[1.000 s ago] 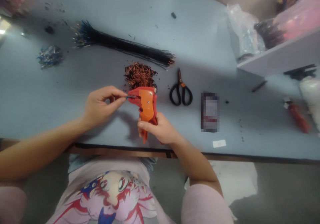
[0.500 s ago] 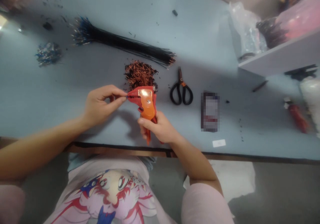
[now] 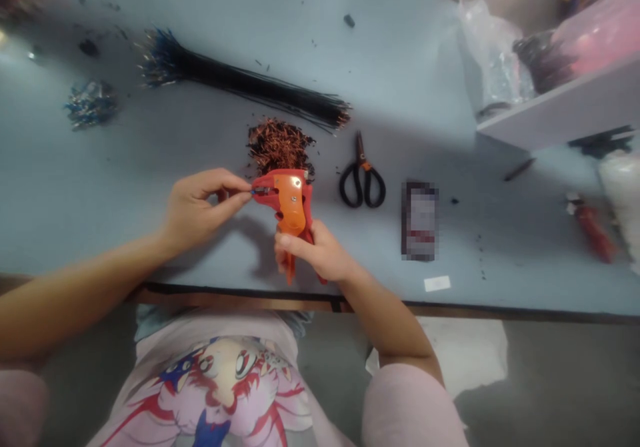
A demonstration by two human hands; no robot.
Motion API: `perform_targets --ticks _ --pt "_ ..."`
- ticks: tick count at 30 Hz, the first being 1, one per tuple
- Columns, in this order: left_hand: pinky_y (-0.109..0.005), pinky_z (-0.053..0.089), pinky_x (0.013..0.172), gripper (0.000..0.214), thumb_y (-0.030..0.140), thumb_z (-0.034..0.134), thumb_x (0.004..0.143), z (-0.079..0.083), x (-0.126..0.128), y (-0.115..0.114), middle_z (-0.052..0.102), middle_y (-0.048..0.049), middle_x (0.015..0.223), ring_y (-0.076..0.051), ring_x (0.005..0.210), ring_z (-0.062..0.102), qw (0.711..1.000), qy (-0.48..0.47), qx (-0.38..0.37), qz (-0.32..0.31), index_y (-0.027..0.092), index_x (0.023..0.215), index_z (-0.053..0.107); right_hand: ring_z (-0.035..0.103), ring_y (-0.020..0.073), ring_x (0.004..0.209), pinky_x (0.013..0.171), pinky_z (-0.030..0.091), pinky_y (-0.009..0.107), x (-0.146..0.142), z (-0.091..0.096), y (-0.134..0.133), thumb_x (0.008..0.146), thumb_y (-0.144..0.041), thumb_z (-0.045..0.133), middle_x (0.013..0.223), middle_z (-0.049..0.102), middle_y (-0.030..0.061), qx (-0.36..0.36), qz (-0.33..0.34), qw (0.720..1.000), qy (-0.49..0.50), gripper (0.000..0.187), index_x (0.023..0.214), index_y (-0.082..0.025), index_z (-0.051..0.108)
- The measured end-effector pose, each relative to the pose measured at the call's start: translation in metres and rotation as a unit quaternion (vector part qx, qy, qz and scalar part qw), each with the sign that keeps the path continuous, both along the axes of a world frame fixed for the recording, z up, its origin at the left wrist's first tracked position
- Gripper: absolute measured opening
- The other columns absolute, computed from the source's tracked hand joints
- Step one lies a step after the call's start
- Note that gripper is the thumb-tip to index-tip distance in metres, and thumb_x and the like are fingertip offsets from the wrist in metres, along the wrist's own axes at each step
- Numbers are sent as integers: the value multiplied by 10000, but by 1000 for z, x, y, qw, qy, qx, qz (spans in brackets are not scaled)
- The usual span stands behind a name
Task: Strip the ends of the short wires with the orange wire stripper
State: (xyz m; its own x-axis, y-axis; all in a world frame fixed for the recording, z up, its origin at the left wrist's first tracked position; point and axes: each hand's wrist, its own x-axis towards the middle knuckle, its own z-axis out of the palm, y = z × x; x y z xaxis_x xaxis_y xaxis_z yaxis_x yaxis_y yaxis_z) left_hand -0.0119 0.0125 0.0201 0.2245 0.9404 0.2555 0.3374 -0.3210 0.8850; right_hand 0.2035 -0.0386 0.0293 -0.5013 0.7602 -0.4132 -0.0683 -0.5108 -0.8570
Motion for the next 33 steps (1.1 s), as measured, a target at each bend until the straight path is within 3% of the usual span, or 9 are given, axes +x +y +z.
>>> perform_targets --ticks 11,17,33 --pt "-240 494 634 104 295 671 802 1 -2 1 741 7 774 -126 647 612 999 39 -12 25 239 820 757 700 187 621 515 591 294 2 -2 2 870 -449 665 684 658 25 4 17 1000 6 307 847 -153 583" --pt "-243 481 646 105 287 653 820 0 -4 3 730 8 763 -128 667 620 998 53 30 -1 244 820 749 672 167 574 500 580 281 3 -1 1 882 -439 654 656 649 21 8 17 1000 -3 300 825 -153 583" --pt "-275 478 671 95 307 649 845 -3 -6 2 735 17 801 -139 686 619 997 70 38 -6 274 849 738 538 102 369 351 459 216 0 1 0 881 -480 627 495 550 -26 31 -8 997 -64 429 606 -167 524"
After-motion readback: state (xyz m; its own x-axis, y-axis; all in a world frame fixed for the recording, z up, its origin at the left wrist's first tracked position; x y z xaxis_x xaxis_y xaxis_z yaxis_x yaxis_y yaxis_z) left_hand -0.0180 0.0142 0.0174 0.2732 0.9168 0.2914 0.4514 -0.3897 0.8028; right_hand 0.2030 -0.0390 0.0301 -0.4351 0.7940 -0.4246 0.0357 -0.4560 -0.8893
